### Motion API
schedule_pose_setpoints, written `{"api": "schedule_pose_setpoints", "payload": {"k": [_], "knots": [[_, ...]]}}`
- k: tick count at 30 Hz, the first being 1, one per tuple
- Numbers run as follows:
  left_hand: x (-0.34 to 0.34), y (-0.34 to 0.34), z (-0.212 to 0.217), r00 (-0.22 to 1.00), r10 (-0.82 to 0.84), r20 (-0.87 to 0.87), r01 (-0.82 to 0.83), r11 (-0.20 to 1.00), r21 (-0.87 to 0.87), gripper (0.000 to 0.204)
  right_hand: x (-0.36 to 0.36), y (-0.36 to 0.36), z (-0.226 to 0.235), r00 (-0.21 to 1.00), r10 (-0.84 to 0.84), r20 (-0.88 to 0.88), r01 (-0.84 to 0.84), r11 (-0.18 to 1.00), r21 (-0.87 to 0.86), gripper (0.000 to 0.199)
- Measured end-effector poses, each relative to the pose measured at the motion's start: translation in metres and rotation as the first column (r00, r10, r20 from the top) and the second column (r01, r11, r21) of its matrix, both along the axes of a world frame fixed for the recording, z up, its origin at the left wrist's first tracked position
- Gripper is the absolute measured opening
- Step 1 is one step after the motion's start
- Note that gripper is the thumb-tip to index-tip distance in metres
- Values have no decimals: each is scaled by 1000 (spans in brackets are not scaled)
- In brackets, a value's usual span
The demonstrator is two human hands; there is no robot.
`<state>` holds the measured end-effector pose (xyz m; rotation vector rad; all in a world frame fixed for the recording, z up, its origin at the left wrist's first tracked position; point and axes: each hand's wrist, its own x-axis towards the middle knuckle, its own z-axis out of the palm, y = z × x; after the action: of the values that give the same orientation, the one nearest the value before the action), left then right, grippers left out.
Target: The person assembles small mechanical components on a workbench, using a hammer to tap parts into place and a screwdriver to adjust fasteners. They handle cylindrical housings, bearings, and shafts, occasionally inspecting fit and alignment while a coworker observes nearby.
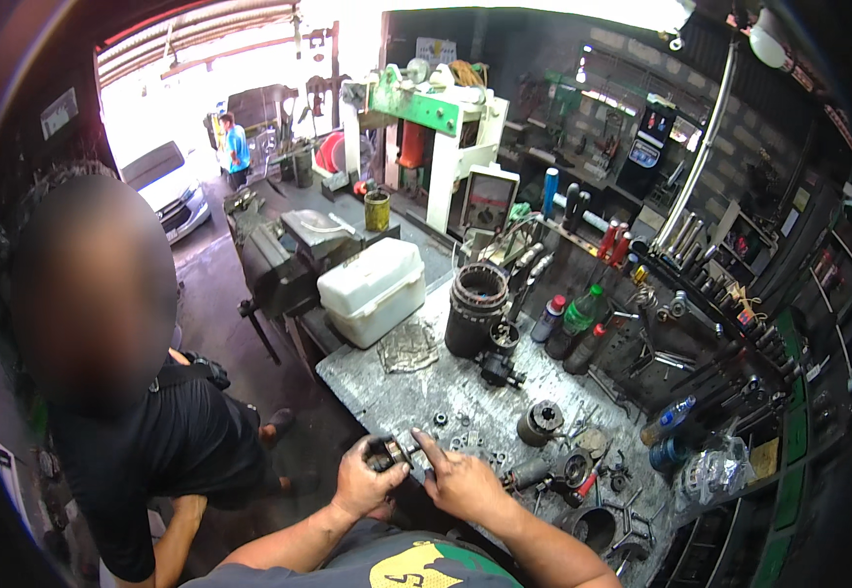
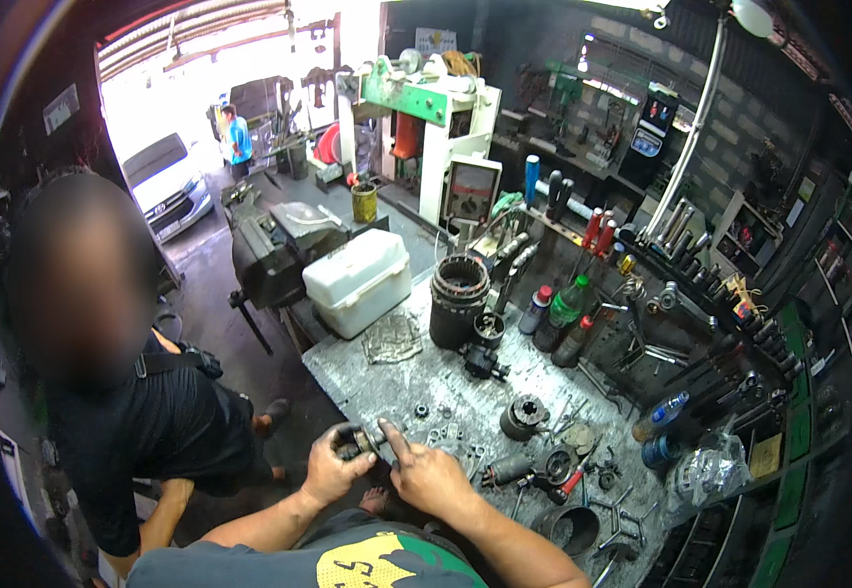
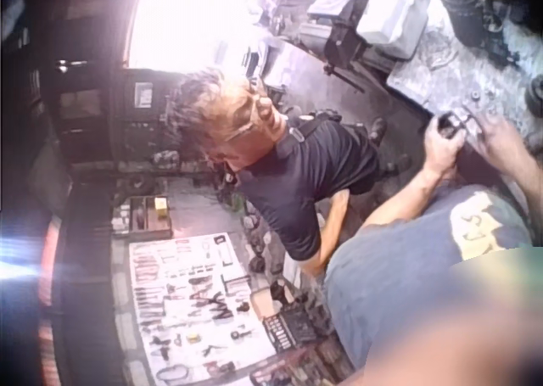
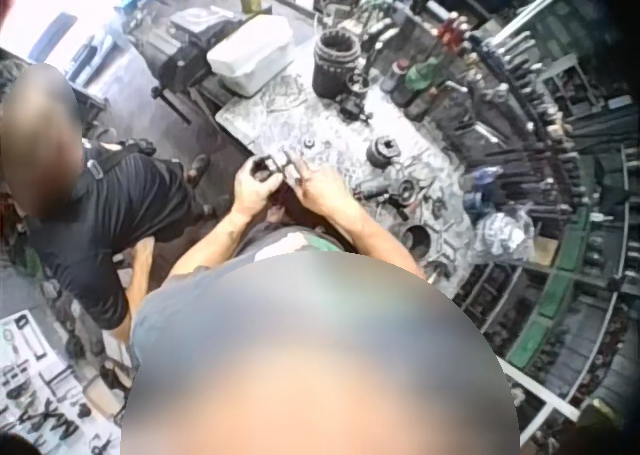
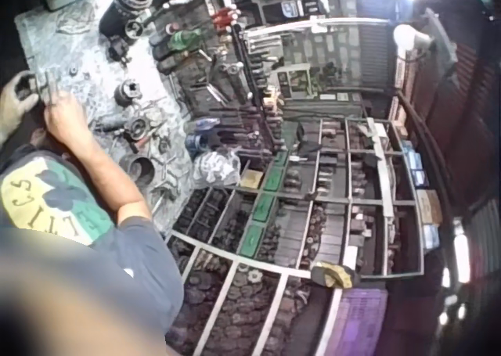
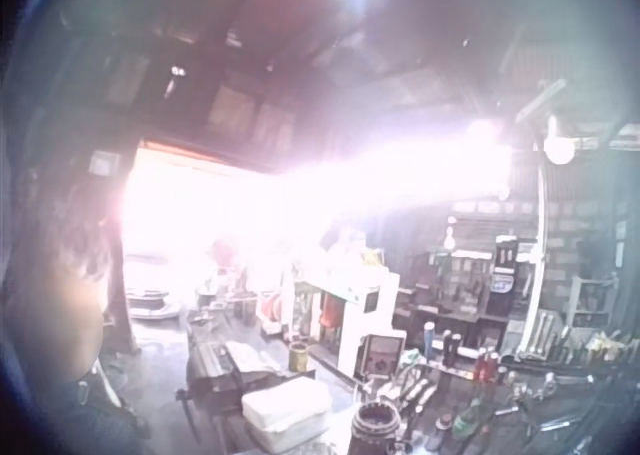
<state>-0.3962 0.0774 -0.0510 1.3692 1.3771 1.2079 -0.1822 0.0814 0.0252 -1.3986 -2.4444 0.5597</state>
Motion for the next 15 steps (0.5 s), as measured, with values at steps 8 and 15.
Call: {"api": "schedule_pose_setpoints", "payload": {"k": [8,15], "knots": [[13,-5,12,975,-220,40,220,975,-14,58,30,-24,-32,961,-246,-123,262,954,142,56],[10,6,4,794,-440,420,550,814,-187,61,71,-29,-42,976,14,-218,23,986,166,27]]}}
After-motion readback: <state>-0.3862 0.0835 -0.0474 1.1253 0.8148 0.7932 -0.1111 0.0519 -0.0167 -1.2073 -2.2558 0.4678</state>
